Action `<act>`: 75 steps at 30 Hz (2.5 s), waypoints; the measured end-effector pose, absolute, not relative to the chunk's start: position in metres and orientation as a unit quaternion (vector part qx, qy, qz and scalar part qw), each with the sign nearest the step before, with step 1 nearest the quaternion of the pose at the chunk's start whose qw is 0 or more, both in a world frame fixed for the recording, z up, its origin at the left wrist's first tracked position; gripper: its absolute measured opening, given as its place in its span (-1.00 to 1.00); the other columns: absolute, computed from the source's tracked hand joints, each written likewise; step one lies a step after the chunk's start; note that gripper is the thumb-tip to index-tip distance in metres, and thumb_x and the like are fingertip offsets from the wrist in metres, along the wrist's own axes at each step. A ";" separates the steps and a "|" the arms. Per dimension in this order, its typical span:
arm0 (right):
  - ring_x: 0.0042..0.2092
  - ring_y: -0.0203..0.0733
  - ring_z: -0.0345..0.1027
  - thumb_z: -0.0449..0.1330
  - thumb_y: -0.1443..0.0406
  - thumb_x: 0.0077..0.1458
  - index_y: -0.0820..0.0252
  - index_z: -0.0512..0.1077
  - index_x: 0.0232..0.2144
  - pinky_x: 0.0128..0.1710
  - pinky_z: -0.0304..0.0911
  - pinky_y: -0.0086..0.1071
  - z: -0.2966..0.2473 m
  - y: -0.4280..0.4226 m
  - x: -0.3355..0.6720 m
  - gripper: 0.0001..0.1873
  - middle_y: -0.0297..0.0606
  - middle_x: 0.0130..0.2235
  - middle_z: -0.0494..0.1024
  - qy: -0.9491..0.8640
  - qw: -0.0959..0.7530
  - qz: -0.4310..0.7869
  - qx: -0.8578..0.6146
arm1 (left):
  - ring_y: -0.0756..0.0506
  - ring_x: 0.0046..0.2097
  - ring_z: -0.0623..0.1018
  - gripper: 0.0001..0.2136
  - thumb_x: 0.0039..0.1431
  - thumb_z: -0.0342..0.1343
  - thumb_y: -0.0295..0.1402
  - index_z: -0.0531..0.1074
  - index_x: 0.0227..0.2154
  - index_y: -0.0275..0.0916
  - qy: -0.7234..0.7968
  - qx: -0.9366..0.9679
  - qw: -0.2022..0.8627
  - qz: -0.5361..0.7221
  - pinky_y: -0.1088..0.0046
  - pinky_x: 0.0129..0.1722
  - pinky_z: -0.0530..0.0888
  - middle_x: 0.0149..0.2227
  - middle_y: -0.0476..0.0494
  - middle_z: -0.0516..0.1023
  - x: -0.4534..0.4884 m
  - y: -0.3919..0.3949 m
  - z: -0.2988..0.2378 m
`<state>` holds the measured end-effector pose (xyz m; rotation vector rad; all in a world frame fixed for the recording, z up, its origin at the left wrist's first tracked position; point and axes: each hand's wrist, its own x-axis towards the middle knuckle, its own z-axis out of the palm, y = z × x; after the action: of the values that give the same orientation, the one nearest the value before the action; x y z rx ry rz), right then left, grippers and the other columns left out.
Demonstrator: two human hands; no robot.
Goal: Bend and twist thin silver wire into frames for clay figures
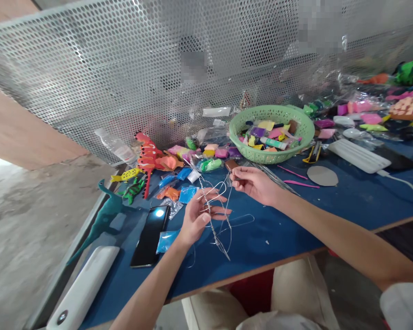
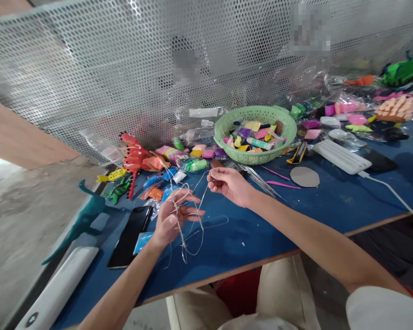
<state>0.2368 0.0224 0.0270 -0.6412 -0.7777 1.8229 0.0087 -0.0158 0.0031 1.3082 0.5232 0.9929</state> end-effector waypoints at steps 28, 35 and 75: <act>-0.31 -0.28 0.39 0.36 0.24 0.10 0.19 0.45 -0.40 -0.25 0.36 -0.35 0.022 0.009 0.222 -0.82 -0.31 -0.31 0.46 -0.291 0.589 0.710 -0.253 | -0.20 -0.17 0.66 -0.51 0.13 0.33 -0.15 0.35 0.07 -0.14 0.294 0.596 0.541 0.516 0.22 -0.15 0.62 0.07 -0.24 0.45 0.018 -0.019 0.008; -0.42 -0.37 0.29 0.35 0.21 0.12 0.18 0.41 -0.41 -0.42 0.23 -0.40 0.023 0.010 0.224 -0.78 -0.36 -0.31 0.41 -0.299 0.567 0.727 -0.247 | -0.19 -0.15 0.63 -0.46 0.09 0.35 -0.15 0.36 0.10 -0.13 0.286 0.638 0.516 0.495 0.28 -0.13 0.55 0.04 -0.22 0.43 0.015 -0.021 0.012; -0.34 -0.33 0.38 0.35 0.22 0.14 0.21 0.45 -0.26 -0.26 0.33 -0.36 0.025 0.006 0.224 -0.79 -0.26 -0.27 0.53 -0.389 0.478 0.757 -0.216 | -0.09 -0.29 0.62 -0.49 0.02 0.32 0.06 0.45 -0.11 -0.22 0.253 0.527 0.596 0.550 0.40 -0.27 0.51 -0.08 -0.18 0.50 0.015 -0.012 0.007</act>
<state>0.2236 0.0058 0.0247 -0.5272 -0.9503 1.8495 0.0155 -0.0116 0.0066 1.2233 0.5882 1.2769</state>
